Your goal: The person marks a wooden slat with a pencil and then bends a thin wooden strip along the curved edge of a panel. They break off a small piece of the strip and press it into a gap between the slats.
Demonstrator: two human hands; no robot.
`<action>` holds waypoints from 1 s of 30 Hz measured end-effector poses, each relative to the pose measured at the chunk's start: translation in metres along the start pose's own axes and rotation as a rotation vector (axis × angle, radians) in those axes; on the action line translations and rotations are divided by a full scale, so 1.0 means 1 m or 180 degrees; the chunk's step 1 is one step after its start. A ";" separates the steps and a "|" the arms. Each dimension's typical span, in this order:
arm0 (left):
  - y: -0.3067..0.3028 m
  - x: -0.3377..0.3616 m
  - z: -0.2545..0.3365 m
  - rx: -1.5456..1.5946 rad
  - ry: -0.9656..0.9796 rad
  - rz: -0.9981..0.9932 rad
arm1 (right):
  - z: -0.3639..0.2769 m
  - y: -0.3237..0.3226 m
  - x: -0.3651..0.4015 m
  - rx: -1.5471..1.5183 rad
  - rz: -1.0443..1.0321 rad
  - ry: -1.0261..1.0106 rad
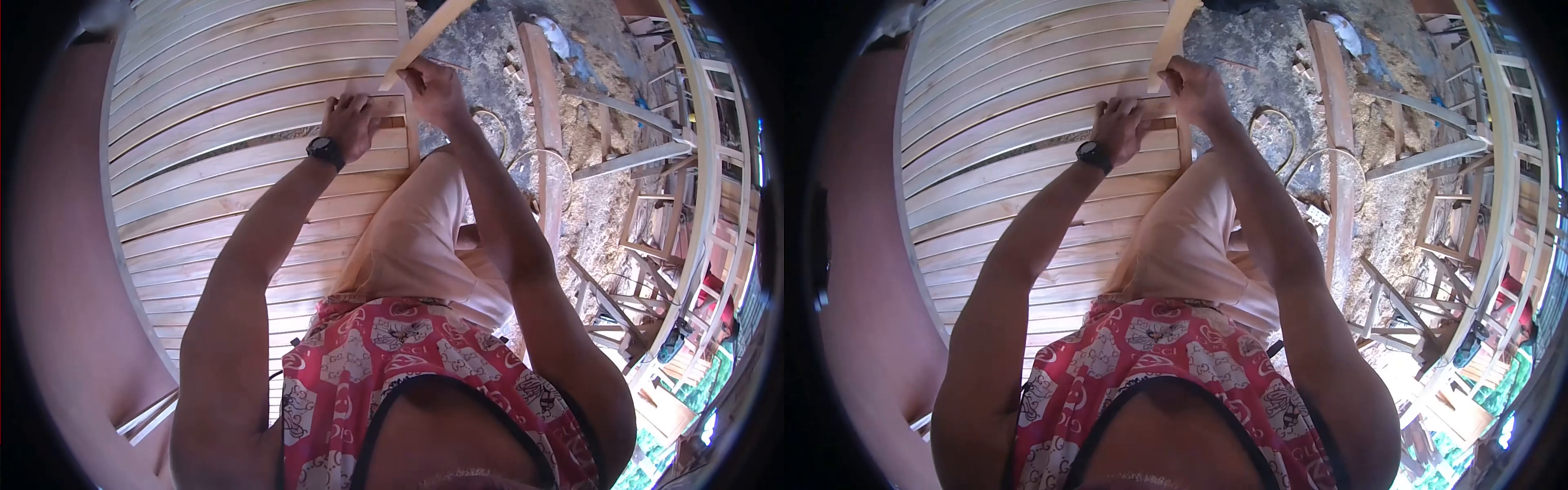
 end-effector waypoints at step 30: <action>-0.007 -0.002 0.005 -0.0040 0.0430 -0.0475 | 0.004 0.020 0.054 -0.0081 -0.0029 -0.0428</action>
Point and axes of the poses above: each hand's wrist, its own x-axis away from the middle knuckle, its own y-axis out of the palm, z = x × y, the point moved 8 cm from there along -x, towards the middle knuckle, and after that the axes turned 1 degree about -z, right-handed, at the moved point
